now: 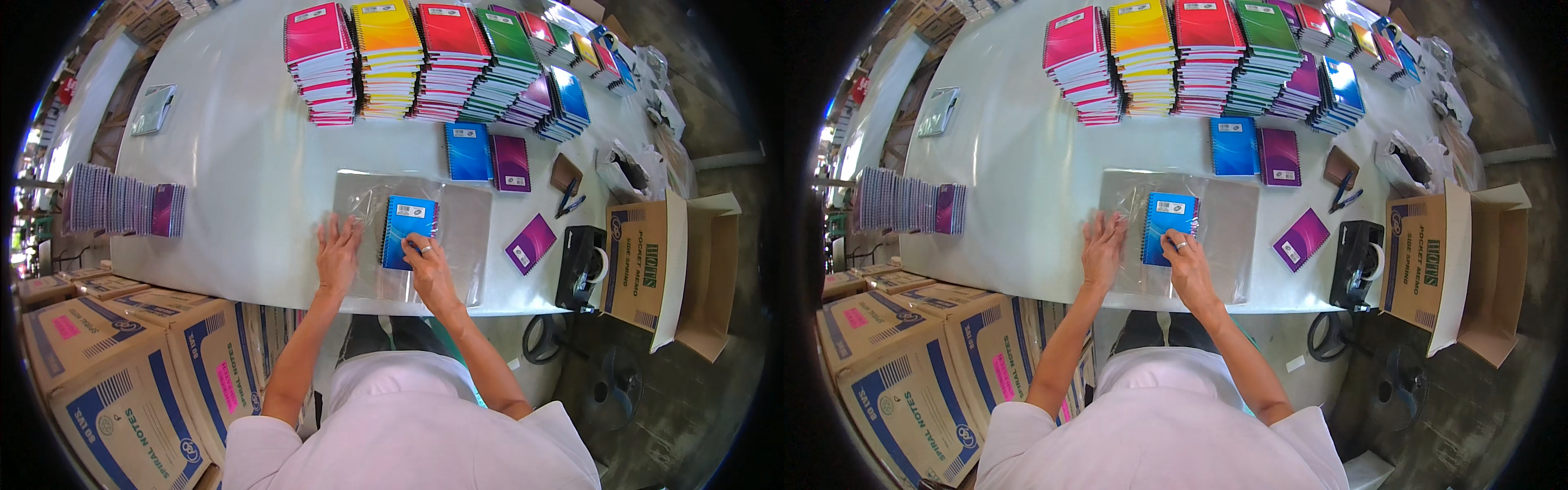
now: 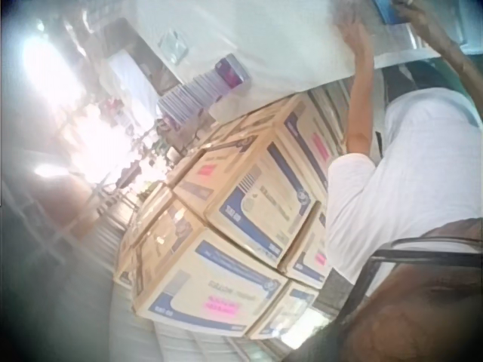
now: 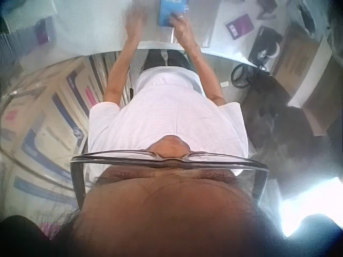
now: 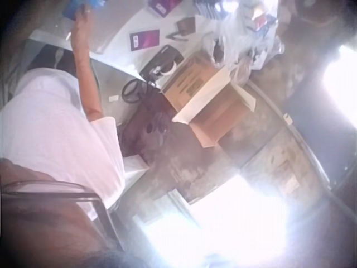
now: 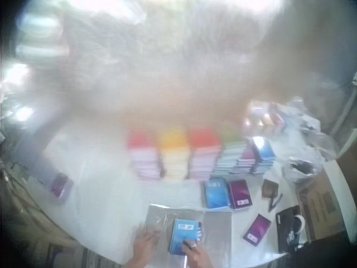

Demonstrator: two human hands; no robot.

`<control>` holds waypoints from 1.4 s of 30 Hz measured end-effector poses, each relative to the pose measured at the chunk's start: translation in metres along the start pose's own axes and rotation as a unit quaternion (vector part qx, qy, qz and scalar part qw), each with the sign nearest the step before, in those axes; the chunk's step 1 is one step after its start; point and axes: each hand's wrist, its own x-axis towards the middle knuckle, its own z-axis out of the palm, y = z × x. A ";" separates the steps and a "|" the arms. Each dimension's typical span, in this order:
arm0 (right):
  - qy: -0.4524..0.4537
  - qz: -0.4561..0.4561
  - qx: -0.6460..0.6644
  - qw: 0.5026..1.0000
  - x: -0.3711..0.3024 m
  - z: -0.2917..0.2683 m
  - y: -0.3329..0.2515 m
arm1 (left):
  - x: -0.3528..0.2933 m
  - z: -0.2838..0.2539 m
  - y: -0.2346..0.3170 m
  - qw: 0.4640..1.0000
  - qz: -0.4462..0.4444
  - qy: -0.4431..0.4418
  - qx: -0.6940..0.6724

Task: The person gathers colorful notebooks from stacks on a table, arranges them into groups, and places each group into a clear plastic sleeve. The person then seals each plastic sleeve with adhesive tape.

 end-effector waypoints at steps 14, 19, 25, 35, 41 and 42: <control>-0.041 0.096 0.114 0.988 0.017 0.007 -0.008 | -0.041 -0.022 0.001 0.964 -0.157 0.038 -0.213; -0.087 0.144 0.073 0.983 0.027 0.004 -0.014 | -0.027 -0.058 0.046 0.802 -0.243 0.107 -0.535; -0.117 0.222 0.032 0.967 0.035 0.022 -0.013 | -0.035 -0.050 0.079 0.845 -0.086 -0.019 -0.527; -0.118 0.250 0.087 0.957 0.036 0.008 -0.023 | 0.113 -0.074 -0.010 0.934 0.353 -0.060 -0.010; -0.132 0.254 0.162 0.944 0.030 0.001 -0.008 | 0.171 -0.082 0.023 0.878 0.462 -0.113 -0.064; -0.122 0.247 0.147 0.950 0.029 0.001 -0.010 | 0.168 -0.080 0.025 0.861 0.490 -0.126 -0.051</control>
